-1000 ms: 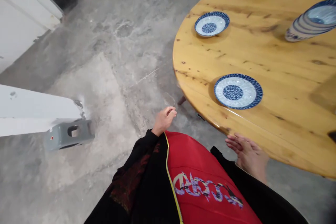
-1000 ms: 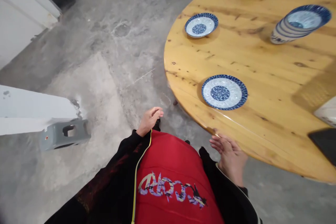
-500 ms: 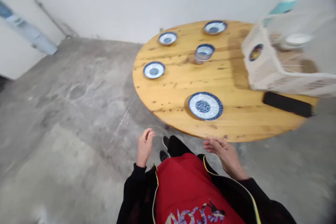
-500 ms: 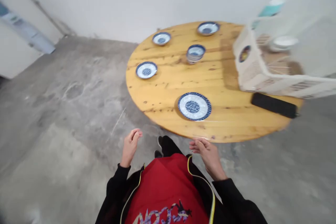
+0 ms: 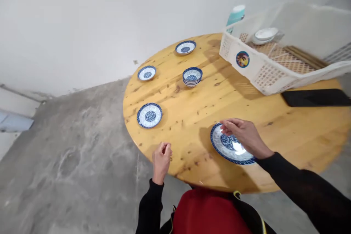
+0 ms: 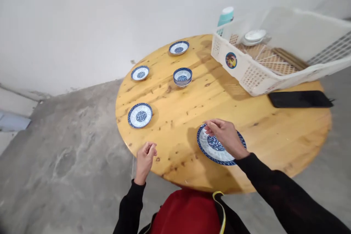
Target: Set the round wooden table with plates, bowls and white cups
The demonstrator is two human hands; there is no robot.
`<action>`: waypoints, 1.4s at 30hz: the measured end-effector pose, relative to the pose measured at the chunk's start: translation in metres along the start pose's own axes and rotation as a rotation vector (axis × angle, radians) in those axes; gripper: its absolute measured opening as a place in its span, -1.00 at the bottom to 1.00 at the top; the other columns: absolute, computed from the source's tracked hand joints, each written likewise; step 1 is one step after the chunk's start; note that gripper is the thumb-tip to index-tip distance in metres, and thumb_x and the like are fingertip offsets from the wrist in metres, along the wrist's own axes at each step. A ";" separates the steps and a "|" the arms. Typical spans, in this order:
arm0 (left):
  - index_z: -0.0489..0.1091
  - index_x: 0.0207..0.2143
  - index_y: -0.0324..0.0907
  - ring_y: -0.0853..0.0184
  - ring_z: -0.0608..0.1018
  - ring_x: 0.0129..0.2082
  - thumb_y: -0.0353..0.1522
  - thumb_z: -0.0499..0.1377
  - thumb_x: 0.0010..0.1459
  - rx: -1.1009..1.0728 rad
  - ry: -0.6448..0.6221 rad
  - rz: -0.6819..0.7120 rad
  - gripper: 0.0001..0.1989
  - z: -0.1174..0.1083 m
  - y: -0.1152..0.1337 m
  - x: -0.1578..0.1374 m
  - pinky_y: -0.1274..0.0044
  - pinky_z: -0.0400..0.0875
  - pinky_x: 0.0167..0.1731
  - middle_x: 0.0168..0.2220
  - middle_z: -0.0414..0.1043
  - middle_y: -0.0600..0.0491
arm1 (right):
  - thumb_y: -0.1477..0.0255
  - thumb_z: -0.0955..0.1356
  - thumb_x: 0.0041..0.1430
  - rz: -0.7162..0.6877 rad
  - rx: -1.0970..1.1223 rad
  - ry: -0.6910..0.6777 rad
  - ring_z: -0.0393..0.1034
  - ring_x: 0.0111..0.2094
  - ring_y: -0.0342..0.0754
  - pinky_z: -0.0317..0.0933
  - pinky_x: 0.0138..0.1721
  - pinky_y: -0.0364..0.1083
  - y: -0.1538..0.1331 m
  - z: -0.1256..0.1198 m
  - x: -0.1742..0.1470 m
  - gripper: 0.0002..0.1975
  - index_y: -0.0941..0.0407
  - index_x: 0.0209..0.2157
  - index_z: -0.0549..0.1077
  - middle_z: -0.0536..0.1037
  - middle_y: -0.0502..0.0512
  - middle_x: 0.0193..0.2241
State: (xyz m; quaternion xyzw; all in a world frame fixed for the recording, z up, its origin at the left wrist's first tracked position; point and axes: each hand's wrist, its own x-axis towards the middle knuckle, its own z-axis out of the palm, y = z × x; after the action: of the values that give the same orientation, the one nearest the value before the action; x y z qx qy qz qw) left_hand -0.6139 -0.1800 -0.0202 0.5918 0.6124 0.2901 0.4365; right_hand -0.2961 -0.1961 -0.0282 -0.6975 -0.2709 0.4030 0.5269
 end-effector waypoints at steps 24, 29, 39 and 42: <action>0.46 -0.16 -0.14 0.19 0.65 -0.19 -0.30 0.08 0.36 0.414 -0.338 0.256 -0.82 0.100 0.145 0.363 0.44 0.42 -0.11 -0.30 0.64 -0.01 | 0.47 0.34 0.23 -0.003 -0.760 0.325 0.60 -0.23 0.15 0.41 -0.12 -0.01 -0.102 0.084 0.237 -0.75 0.23 -0.20 0.66 0.65 0.23 -0.45; 0.44 -0.24 -0.13 0.13 0.64 -0.09 -0.26 0.13 0.36 0.483 -0.345 0.319 -0.83 0.133 0.155 0.389 0.39 0.41 -0.02 -0.23 0.63 -0.07 | 0.45 0.34 0.22 0.005 -0.846 0.341 0.57 -0.16 0.21 0.38 -0.07 0.05 -0.096 0.092 0.258 -0.75 0.22 -0.23 0.67 0.67 0.30 -0.36; 0.34 -0.33 -0.11 0.10 0.62 -0.09 -0.43 0.15 0.24 0.583 -0.308 0.359 -0.93 0.143 0.167 0.396 0.34 0.44 -0.06 -0.22 0.60 -0.07 | 0.58 0.34 0.07 0.020 -0.856 0.398 0.53 -0.16 0.26 0.32 -0.16 0.07 -0.093 0.104 0.270 -0.86 0.21 -0.41 0.57 0.63 0.35 -0.32; 0.35 -0.33 -0.13 0.12 0.63 -0.12 -0.42 0.16 0.23 0.528 -0.301 0.415 -0.95 0.138 0.172 0.393 0.34 0.46 -0.06 -0.28 0.58 -0.03 | 0.56 0.33 0.09 0.014 -0.829 0.400 0.52 -0.18 0.23 0.33 -0.16 0.07 -0.110 0.099 0.251 -0.86 0.17 -0.43 0.55 0.61 0.29 -0.38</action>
State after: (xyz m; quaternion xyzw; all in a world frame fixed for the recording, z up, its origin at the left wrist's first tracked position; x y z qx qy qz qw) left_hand -0.3792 0.2049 -0.0077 0.8318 0.4620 0.1140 0.2857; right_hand -0.2426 0.0892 -0.0044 -0.9153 -0.2977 0.1216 0.2427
